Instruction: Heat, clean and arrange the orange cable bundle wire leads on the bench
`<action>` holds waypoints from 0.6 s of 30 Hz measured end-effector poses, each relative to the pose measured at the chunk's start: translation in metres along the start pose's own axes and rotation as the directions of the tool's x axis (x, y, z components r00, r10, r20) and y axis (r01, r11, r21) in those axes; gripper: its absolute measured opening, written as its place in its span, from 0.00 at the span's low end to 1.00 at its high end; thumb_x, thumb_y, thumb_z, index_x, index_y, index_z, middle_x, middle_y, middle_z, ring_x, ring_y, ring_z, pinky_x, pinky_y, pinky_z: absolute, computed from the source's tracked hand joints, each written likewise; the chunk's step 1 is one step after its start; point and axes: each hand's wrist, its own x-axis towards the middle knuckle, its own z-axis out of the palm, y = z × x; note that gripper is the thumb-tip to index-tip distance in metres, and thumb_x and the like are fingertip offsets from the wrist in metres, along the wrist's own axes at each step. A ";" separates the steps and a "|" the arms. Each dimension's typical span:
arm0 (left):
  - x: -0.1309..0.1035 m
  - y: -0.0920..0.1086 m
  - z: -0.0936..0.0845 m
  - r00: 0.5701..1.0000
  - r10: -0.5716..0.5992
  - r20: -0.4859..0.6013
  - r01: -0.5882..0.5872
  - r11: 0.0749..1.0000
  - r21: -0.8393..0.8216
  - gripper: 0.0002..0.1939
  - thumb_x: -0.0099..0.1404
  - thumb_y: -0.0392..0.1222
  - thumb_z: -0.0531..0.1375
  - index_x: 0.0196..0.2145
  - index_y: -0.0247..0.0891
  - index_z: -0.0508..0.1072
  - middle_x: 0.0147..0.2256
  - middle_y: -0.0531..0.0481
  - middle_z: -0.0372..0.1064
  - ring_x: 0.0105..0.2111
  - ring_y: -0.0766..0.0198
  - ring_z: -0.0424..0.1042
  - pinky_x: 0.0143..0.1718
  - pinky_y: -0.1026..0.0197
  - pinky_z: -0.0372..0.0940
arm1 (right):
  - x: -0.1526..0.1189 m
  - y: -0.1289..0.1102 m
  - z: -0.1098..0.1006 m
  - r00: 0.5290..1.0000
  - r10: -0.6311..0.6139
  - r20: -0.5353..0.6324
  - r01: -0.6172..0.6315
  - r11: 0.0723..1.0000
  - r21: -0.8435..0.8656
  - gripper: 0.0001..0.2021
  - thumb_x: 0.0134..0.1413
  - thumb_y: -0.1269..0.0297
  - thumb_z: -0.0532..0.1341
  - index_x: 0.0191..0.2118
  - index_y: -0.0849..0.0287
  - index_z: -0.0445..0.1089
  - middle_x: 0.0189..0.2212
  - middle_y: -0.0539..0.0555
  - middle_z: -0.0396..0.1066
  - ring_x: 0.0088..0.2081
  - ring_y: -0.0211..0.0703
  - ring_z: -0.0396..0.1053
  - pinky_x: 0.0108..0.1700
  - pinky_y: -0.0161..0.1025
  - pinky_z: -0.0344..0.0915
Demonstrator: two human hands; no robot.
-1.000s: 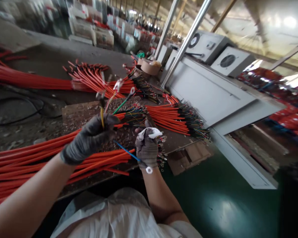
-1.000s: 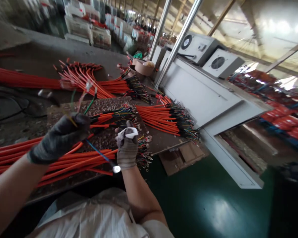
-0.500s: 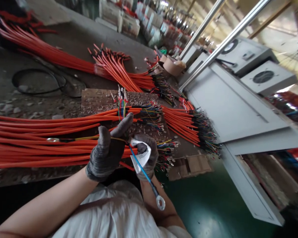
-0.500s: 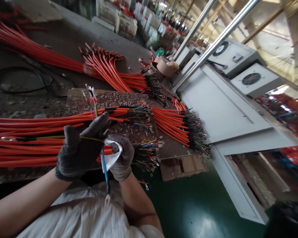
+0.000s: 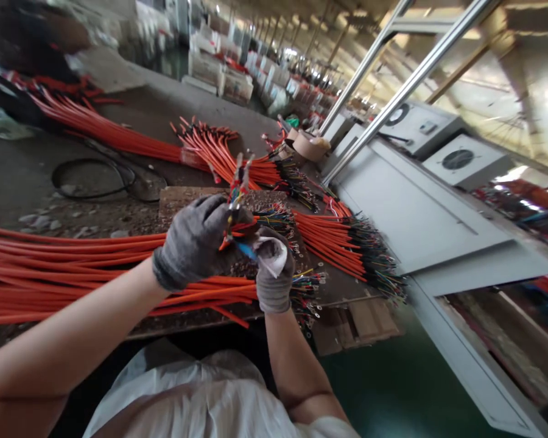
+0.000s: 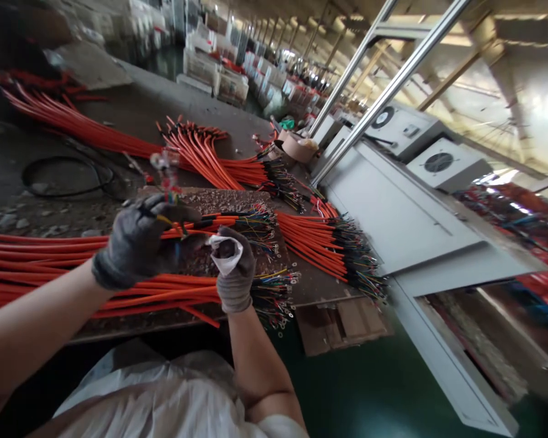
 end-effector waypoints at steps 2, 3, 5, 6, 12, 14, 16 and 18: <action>0.024 -0.001 -0.011 0.989 -0.069 0.130 0.080 0.993 -0.082 0.13 0.59 0.48 0.62 0.30 0.34 0.78 0.26 0.48 0.73 0.27 0.62 0.68 0.32 0.62 0.63 | 0.009 -0.005 0.005 0.993 -0.094 0.066 0.097 0.994 -0.046 0.11 0.51 0.64 0.64 0.42 0.49 0.74 0.38 0.50 0.75 0.38 0.43 0.73 0.43 0.41 0.69; 0.033 -0.002 -0.015 0.974 -0.109 0.198 0.134 0.984 -0.118 0.11 0.61 0.44 0.60 0.29 0.34 0.77 0.23 0.51 0.71 0.24 0.65 0.65 0.28 0.64 0.61 | 0.013 -0.007 0.007 0.983 -0.141 0.115 0.152 0.984 -0.089 0.11 0.52 0.65 0.63 0.43 0.48 0.75 0.38 0.50 0.75 0.38 0.43 0.72 0.44 0.42 0.69; 0.047 -0.003 -0.020 0.940 -0.192 0.281 0.231 0.966 -0.114 0.09 0.62 0.38 0.59 0.26 0.34 0.76 0.17 0.55 0.66 0.20 0.69 0.59 0.24 0.67 0.56 | 0.019 -0.009 0.010 0.955 -0.232 0.183 0.267 0.943 -0.200 0.11 0.56 0.65 0.59 0.43 0.47 0.75 0.39 0.51 0.76 0.41 0.44 0.72 0.47 0.43 0.67; 0.051 -0.004 -0.021 0.928 -0.228 0.296 0.263 0.961 -0.084 0.10 0.63 0.36 0.59 0.24 0.34 0.74 0.16 0.56 0.64 0.19 0.70 0.57 0.23 0.67 0.54 | 0.022 -0.010 0.011 0.941 -0.270 0.206 0.318 0.911 -0.261 0.11 0.58 0.65 0.57 0.43 0.47 0.75 0.40 0.51 0.76 0.42 0.45 0.71 0.48 0.44 0.66; 0.053 -0.008 -0.019 0.944 -0.207 0.257 0.211 0.977 0.012 0.14 0.65 0.35 0.59 0.22 0.34 0.72 0.14 0.60 0.58 0.19 0.74 0.52 0.21 0.70 0.49 | 0.028 -0.015 0.010 0.840 -0.344 0.420 0.523 0.720 -0.456 0.15 0.53 0.64 0.58 0.44 0.47 0.76 0.42 0.52 0.76 0.46 0.50 0.68 0.55 0.50 0.57; 0.050 -0.010 -0.020 0.952 -0.215 0.216 0.214 0.976 0.030 0.16 0.65 0.36 0.59 0.19 0.35 0.70 0.13 0.59 0.56 0.18 0.74 0.51 0.19 0.69 0.48 | 0.028 -0.012 0.013 0.835 -0.336 0.436 0.522 0.734 -0.435 0.14 0.51 0.63 0.60 0.44 0.47 0.77 0.42 0.52 0.76 0.46 0.51 0.68 0.56 0.50 0.56; 0.045 -0.012 -0.023 0.948 -0.259 0.184 0.266 0.964 -0.015 0.17 0.66 0.38 0.58 0.19 0.35 0.70 0.13 0.58 0.59 0.16 0.73 0.54 0.18 0.69 0.49 | 0.027 -0.006 0.019 0.899 -0.290 0.328 0.409 0.822 -0.396 0.11 0.53 0.62 0.59 0.41 0.49 0.77 0.39 0.53 0.77 0.43 0.48 0.70 0.53 0.48 0.60; 0.036 -0.012 -0.030 0.939 -0.298 0.170 0.317 0.944 -0.096 0.16 0.67 0.40 0.57 0.21 0.35 0.72 0.14 0.56 0.63 0.14 0.72 0.58 0.16 0.68 0.51 | 0.025 0.000 0.029 0.966 -0.195 0.169 0.235 0.936 -0.263 0.08 0.56 0.63 0.58 0.37 0.51 0.76 0.36 0.52 0.77 0.40 0.46 0.71 0.49 0.45 0.65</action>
